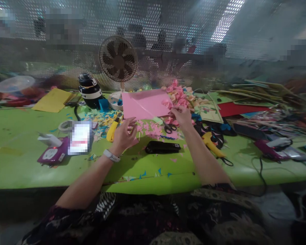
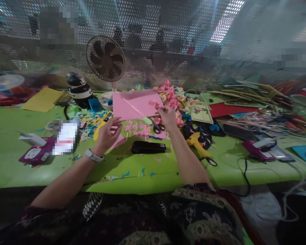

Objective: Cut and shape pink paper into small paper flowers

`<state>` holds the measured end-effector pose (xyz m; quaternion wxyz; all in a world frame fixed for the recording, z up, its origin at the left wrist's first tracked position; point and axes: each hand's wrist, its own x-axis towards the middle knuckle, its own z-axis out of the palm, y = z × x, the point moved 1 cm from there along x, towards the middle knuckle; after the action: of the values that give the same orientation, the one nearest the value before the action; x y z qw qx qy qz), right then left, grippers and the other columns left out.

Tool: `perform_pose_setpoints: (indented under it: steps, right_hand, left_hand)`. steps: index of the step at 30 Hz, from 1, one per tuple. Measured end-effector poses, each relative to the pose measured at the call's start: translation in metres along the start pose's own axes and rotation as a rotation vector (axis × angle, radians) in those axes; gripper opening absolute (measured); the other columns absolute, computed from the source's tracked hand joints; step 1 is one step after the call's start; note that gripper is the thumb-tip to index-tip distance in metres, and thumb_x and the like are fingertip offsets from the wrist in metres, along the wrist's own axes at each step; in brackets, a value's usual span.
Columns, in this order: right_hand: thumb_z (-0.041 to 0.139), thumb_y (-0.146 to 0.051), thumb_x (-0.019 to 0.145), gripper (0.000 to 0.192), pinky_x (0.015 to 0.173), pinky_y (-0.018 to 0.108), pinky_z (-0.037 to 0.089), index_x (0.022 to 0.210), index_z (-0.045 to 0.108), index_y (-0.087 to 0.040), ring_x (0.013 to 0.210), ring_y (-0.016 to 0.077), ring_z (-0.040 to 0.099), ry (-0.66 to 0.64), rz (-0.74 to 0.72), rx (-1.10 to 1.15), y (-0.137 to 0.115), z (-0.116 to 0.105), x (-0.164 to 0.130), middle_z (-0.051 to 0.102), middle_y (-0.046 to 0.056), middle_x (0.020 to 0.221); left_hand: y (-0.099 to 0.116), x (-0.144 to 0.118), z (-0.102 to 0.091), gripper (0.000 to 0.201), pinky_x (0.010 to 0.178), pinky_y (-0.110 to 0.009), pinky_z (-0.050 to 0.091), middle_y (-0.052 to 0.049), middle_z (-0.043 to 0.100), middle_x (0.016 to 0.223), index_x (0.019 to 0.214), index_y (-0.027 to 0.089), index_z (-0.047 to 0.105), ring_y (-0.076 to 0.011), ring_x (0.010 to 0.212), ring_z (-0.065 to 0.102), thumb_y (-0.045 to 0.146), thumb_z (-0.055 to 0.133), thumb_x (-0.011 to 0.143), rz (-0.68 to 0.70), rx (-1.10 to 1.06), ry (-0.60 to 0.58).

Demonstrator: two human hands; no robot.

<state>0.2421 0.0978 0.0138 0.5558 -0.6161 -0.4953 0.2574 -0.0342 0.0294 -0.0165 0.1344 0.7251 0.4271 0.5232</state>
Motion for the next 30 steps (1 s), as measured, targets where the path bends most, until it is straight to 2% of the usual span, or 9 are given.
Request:
perform_pose_setpoints:
  steps: [3,6,9,12,16,23,27,30]
  right_hand:
    - [0.057,-0.023,0.073,0.008,0.064,0.032,0.058,0.070,0.062,-0.018,0.061,0.0183,0.069,0.113,0.024,-0.119,0.012,-0.017,0.017,0.070,0.004,0.065]
    - [0.058,-0.020,0.070,0.006,0.076,0.038,0.057,0.069,0.063,-0.017,0.075,0.0243,0.070,0.186,0.010,-0.211,0.019,-0.033,0.028,0.071,0.008,0.071]
    - [0.058,-0.022,0.073,0.011,0.083,0.042,0.054,0.074,0.068,-0.017,0.086,0.0279,0.070,0.226,-0.019,-0.438,0.023,-0.044,0.032,0.073,0.012,0.081]
    - [0.060,-0.025,0.074,0.014,0.087,0.044,0.052,0.080,0.071,-0.018,0.089,0.0289,0.068,0.272,-0.037,-0.617,0.024,-0.049,0.030,0.074,0.013,0.087]
    - [0.061,-0.026,0.075,0.013,0.087,0.043,0.051,0.080,0.070,-0.018,0.086,0.0270,0.066,0.306,-0.072,-0.628,0.019,-0.046,0.026,0.074,0.011,0.086]
    - [0.057,-0.025,0.078,0.014,0.081,0.038,0.052,0.080,0.069,-0.017,0.079,0.0223,0.067,0.061,-0.242,-0.477,0.001,-0.018,0.010,0.072,0.008,0.081]
    - [0.061,-0.029,0.079,0.017,0.071,0.033,0.052,0.084,0.071,-0.016,0.071,0.0186,0.065,-0.247,-0.333,-0.327,-0.016,0.011,-0.019,0.072,0.005,0.078]
    - [0.064,-0.026,0.081,0.013,0.069,0.031,0.049,0.085,0.073,-0.017,0.071,0.0169,0.065,-0.513,-0.430,-0.417,-0.029,0.034,-0.039,0.074,0.004,0.081]
  left_hand:
    - [0.000,0.002,-0.001,0.032,0.062,-0.022,0.060,-0.009,0.076,0.101,0.117,0.017,0.061,-0.0132,0.076,0.072,0.018,0.063,0.085,-0.021,-0.018,0.036]
    - [0.001,0.006,-0.004,0.031,0.063,-0.021,0.060,-0.009,0.075,0.100,0.116,0.017,0.062,-0.0136,0.081,0.073,0.017,0.062,0.085,-0.023,-0.056,0.102]
    - [0.001,0.010,-0.008,0.030,0.063,-0.019,0.059,-0.008,0.075,0.099,0.114,0.017,0.062,-0.0133,0.084,0.073,0.015,0.062,0.084,-0.039,-0.091,0.161]
    - [0.001,0.012,-0.010,0.031,0.062,-0.018,0.058,-0.008,0.075,0.099,0.115,0.017,0.062,-0.0124,0.082,0.072,0.013,0.062,0.083,-0.062,-0.118,0.190]
    - [0.000,0.012,-0.012,0.031,0.062,-0.019,0.058,-0.008,0.075,0.099,0.115,0.017,0.061,-0.0127,0.081,0.071,0.013,0.063,0.084,-0.058,-0.112,0.210]
    - [-0.007,0.016,-0.012,0.027,0.066,-0.020,0.059,-0.006,0.073,0.098,0.114,0.018,0.060,-0.0125,0.084,0.071,0.014,0.058,0.087,-0.098,-0.166,0.263]
    - [-0.012,0.019,-0.012,0.025,0.065,-0.021,0.059,-0.006,0.072,0.098,0.112,0.019,0.059,-0.0126,0.082,0.071,0.013,0.055,0.088,-0.153,-0.235,0.262]
    - [-0.013,0.020,-0.012,0.026,0.066,-0.021,0.059,-0.006,0.072,0.098,0.112,0.019,0.058,-0.0127,0.083,0.071,0.012,0.055,0.088,-0.163,-0.253,0.265]
